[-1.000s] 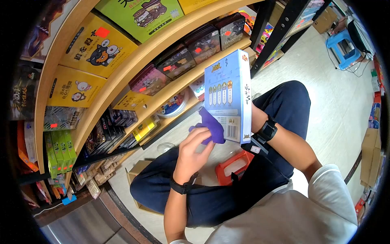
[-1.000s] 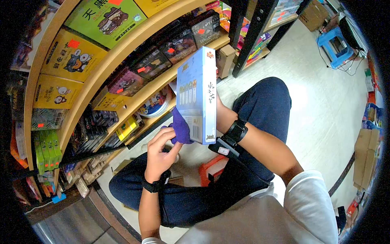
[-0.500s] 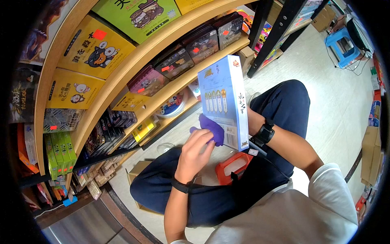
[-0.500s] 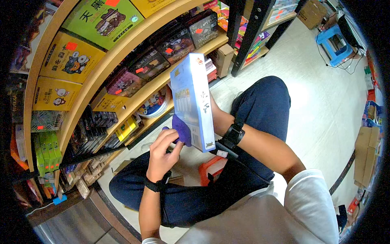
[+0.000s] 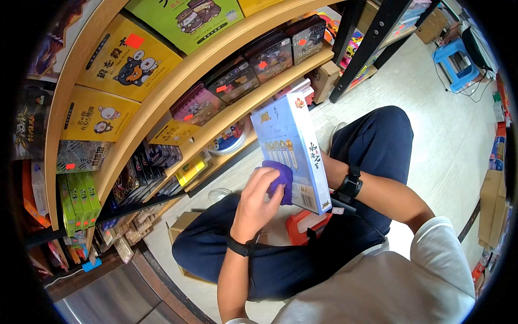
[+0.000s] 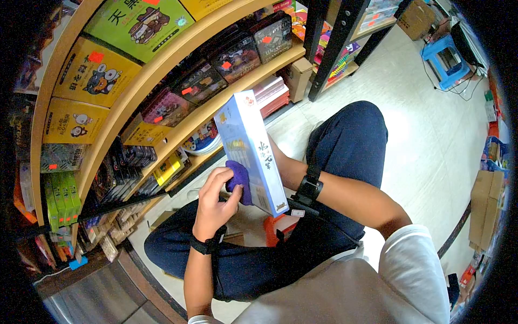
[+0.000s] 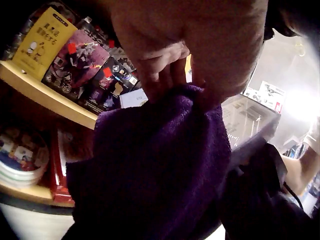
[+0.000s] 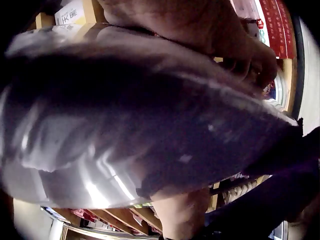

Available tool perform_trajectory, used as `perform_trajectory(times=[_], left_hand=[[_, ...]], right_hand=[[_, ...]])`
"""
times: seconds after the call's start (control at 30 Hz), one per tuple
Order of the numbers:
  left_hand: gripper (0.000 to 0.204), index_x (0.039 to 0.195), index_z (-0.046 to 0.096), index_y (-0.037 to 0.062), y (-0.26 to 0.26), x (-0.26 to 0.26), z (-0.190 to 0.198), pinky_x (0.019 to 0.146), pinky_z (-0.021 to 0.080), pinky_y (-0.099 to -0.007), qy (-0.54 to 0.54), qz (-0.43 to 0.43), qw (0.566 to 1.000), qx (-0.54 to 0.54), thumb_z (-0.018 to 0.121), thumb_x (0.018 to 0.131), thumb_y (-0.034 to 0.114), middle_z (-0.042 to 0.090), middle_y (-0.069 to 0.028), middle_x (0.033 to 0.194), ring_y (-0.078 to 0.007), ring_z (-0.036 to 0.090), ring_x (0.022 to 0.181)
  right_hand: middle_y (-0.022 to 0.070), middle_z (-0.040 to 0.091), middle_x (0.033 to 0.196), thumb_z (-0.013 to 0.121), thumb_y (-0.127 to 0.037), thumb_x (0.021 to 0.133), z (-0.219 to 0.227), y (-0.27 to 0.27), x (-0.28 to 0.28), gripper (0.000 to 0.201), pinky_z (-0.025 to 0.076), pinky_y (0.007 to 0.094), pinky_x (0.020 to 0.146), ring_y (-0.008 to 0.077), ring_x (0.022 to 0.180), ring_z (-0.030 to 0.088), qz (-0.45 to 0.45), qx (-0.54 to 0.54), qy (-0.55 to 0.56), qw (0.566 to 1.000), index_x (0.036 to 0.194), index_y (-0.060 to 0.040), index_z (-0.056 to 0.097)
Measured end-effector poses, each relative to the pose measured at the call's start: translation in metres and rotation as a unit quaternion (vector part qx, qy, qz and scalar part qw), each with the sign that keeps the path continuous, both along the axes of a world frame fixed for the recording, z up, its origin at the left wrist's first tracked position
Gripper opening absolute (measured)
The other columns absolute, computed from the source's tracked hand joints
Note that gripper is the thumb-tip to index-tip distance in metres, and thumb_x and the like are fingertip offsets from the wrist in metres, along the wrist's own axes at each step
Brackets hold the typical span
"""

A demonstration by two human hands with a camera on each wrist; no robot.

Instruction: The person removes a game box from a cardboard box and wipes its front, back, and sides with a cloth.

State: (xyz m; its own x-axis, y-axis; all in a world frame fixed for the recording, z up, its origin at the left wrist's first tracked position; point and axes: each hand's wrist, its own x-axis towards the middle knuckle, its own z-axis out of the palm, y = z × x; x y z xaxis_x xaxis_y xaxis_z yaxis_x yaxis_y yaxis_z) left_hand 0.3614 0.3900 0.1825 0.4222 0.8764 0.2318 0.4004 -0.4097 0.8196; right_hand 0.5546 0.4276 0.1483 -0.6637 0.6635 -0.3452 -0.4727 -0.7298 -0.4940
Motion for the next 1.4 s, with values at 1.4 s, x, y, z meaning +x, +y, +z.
perform_trajectory(times=[1.4], left_hand=[[0.025, 0.100, 0.056, -0.0043, 0.009, -0.013, -0.009, 0.072, 0.047, -0.0279, -0.044, 0.171, 0.984, 0.024, 0.064, 0.077, -0.007, 0.059, -0.0137, 0.093, -0.0210, 0.058, 0.080]], right_hand=[[0.0040, 0.062, 0.103, 0.043, -0.033, 0.101, -0.005, -0.030, -0.031, 0.039, 0.055, 0.0253, 0.071, 0.0107, 0.082, 0.063, -0.028, 0.013, -0.037, 0.999, 0.124, -0.0032, 0.052]])
